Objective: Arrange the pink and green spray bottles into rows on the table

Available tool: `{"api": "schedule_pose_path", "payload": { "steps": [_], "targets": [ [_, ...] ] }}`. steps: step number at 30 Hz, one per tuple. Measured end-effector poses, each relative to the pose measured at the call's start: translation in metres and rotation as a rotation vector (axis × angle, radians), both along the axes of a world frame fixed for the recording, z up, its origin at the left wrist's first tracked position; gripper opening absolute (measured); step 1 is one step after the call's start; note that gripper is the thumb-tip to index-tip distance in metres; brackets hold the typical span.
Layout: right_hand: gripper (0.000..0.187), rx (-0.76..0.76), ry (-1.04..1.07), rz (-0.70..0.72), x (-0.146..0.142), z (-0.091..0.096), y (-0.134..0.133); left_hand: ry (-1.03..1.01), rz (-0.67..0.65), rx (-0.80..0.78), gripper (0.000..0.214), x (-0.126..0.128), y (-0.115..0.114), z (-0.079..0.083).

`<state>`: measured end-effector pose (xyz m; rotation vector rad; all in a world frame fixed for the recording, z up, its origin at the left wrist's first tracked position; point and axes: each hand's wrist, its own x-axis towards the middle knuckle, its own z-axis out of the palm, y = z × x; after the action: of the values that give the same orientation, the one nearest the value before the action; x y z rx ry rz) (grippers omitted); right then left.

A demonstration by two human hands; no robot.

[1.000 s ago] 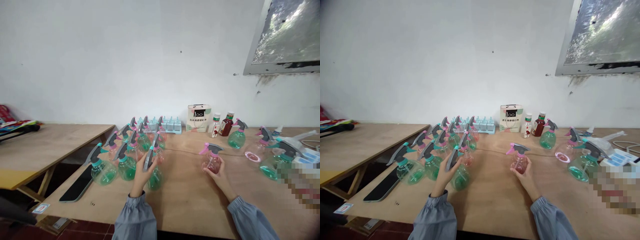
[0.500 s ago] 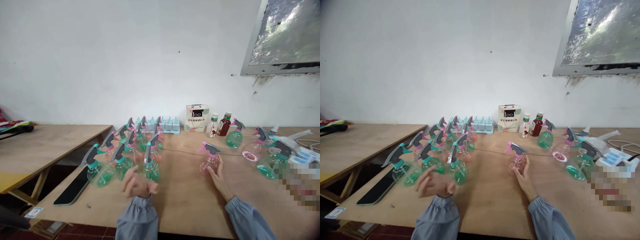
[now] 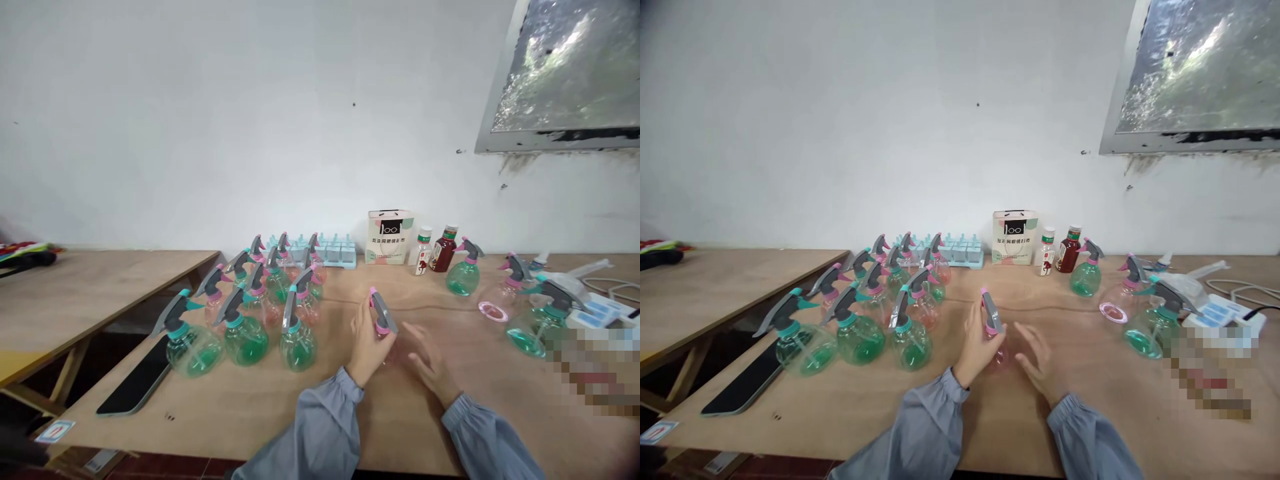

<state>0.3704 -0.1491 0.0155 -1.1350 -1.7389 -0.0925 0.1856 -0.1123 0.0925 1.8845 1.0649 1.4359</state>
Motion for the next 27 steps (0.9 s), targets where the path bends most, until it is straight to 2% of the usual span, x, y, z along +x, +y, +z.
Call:
{"api": "schedule_pose_path", "payload": {
  "steps": [2,4,6,7,8,10,13,16,21,24,27],
  "targets": [
    [0.048,0.212,0.152,-0.253,0.021,0.010,-0.003,-0.048,-0.032,-0.035,0.070,-0.011,0.007,-0.002],
    [0.057,0.459,0.285,-0.551,0.055,0.019,-0.007,-0.108,-0.052,-0.101,0.068,-0.022,0.014,0.000],
    [0.072,0.646,0.259,-0.784,0.099,0.027,-0.011,-0.196,-0.044,-0.146,0.059,-0.033,0.020,0.006],
    [0.078,0.685,0.240,-0.863,0.121,0.029,-0.012,-0.247,-0.049,-0.166,0.051,-0.038,0.023,0.010],
    [0.082,0.691,0.235,-0.926,0.142,0.029,-0.014,-0.298,-0.070,-0.197,0.041,-0.042,0.026,0.014],
    [0.089,0.572,0.288,-0.999,0.177,0.027,-0.014,-0.390,-0.166,-0.300,0.028,-0.047,0.028,0.020],
    [0.097,0.401,0.441,-0.990,0.200,0.020,-0.008,-0.541,-0.342,-0.415,0.037,-0.050,0.025,0.025],
    [0.096,0.369,0.423,-0.960,0.187,0.014,-0.005,-0.637,-0.436,-0.423,0.045,-0.051,0.022,0.028],
    [0.087,0.303,0.241,-0.835,0.123,0.008,-0.003,-0.662,-0.411,-0.553,0.038,-0.056,0.021,0.031],
    [0.082,0.246,0.128,-0.710,0.084,0.005,0.006,-0.670,-0.441,-0.508,0.039,-0.055,0.022,0.033],
    [0.076,0.231,0.112,-0.640,0.056,0.004,0.018,-0.662,-0.489,-0.437,0.040,-0.052,0.021,0.035]
  ]
}}
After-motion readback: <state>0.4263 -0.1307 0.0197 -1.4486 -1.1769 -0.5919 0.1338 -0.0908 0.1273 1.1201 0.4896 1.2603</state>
